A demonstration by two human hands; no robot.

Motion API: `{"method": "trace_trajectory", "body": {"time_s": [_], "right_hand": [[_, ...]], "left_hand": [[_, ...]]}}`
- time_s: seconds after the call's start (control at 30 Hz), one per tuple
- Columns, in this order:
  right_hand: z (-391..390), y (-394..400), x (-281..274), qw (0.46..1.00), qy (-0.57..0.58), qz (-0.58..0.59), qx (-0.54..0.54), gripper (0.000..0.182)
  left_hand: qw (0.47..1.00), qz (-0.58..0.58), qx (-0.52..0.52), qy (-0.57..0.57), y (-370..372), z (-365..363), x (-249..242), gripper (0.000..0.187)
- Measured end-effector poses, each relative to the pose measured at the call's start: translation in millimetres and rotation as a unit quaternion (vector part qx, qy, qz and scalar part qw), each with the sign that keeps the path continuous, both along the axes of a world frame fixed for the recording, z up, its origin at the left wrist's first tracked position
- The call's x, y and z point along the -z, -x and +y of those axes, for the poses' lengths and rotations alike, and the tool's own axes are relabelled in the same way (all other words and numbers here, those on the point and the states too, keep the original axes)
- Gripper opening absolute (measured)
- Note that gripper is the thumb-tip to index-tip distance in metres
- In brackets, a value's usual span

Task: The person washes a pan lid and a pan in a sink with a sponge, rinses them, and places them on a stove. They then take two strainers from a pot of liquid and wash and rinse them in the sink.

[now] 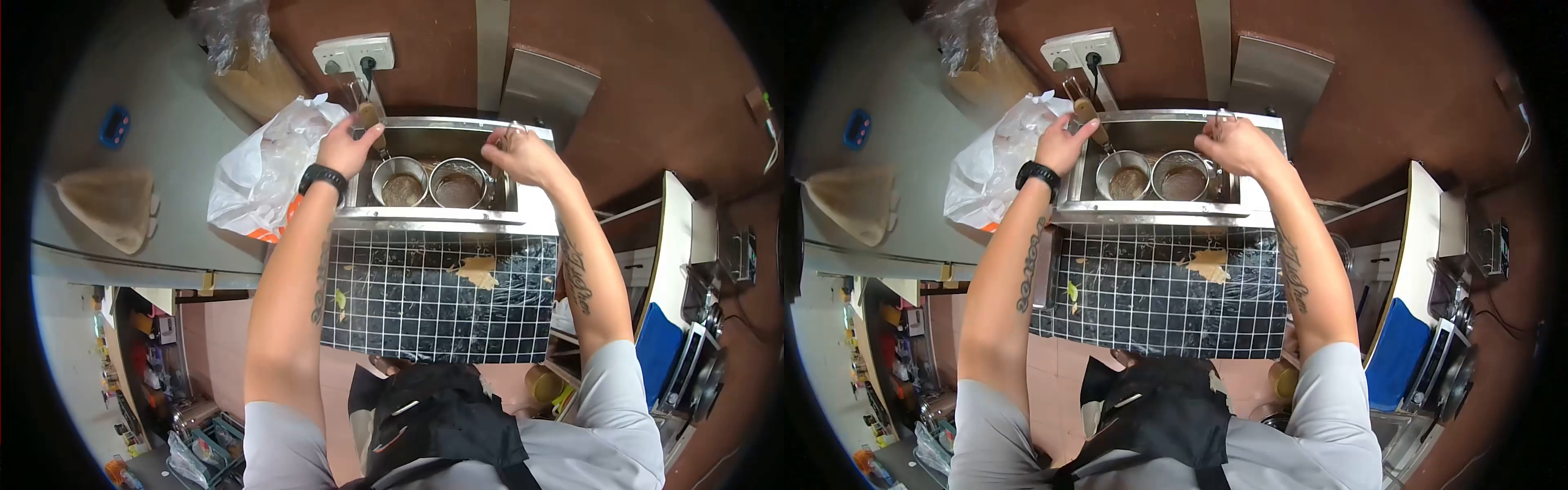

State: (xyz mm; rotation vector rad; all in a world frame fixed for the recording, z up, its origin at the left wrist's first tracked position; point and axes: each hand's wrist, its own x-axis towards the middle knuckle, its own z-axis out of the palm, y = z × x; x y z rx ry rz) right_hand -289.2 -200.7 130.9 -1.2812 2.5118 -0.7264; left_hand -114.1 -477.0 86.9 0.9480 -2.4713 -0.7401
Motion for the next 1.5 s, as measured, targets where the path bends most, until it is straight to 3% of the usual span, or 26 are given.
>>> {"method": "trace_trajectory", "body": {"time_s": [0.07,0.13,0.47,0.63,0.7,0.83,0.93,0.97,1.07,1.27,1.4,1.5], "right_hand": [[5.9,-1.7,-14.4,0.997,-0.050,-0.056,-0.037,0.030],[13.0,-6.7,-27.4,0.981,-0.094,-0.166,0.030,0.029],[33.4,-18.6,-30.4,0.975,0.010,-0.189,0.114,0.030],[25.8,-29.0,-20.7,0.985,0.069,-0.136,0.080,0.028],[20.6,-36.3,-26.8,0.985,0.070,-0.127,0.093,0.027],[21.3,-44.9,-26.4,0.994,0.055,-0.022,0.087,0.021],[23.6,-47.1,-23.2,0.993,0.056,-0.029,0.098,0.023],[25.0,-50.7,-25.8,0.989,0.091,-0.081,0.089,0.022],[23.4,-53.1,-21.1,0.991,0.102,-0.036,0.077,0.023],[32.3,-68.2,-32.3,0.985,0.122,-0.079,0.096,0.022],[38.6,-70.9,-42.5,0.971,0.162,-0.125,0.122,0.022],[34.8,-72.3,-43.5,0.972,0.200,-0.076,0.097,0.024]], "left_hand": [[0.999,-0.030,0.008,0.023,6.6,-5.8,5.7,0.045],[0.994,-0.043,0.075,0.072,6.6,1.2,-19.9,0.038],[0.966,0.229,0.108,0.046,-54.6,14.0,-103.5,0.021],[0.953,0.257,0.130,0.092,-58.4,46.7,-130.4,0.016],[0.941,0.246,0.165,0.163,-53.2,53.7,-126.9,0.016],[0.932,0.277,0.160,0.168,-48.8,60.8,-130.3,0.015],[0.937,0.289,0.138,0.138,-50.8,64.5,-142.9,0.015],[0.933,0.296,0.143,0.145,-49.6,67.2,-146.4,0.014],[0.928,0.322,0.149,0.111,-42.0,75.8,-146.5,0.014],[0.920,0.335,0.169,0.109,-28.4,84.8,-125.2,0.017],[0.930,0.275,0.168,0.178,-28.0,95.8,-121.0,0.017],[0.946,0.244,0.152,0.149,-25.7,94.4,-121.7,0.024]]}}
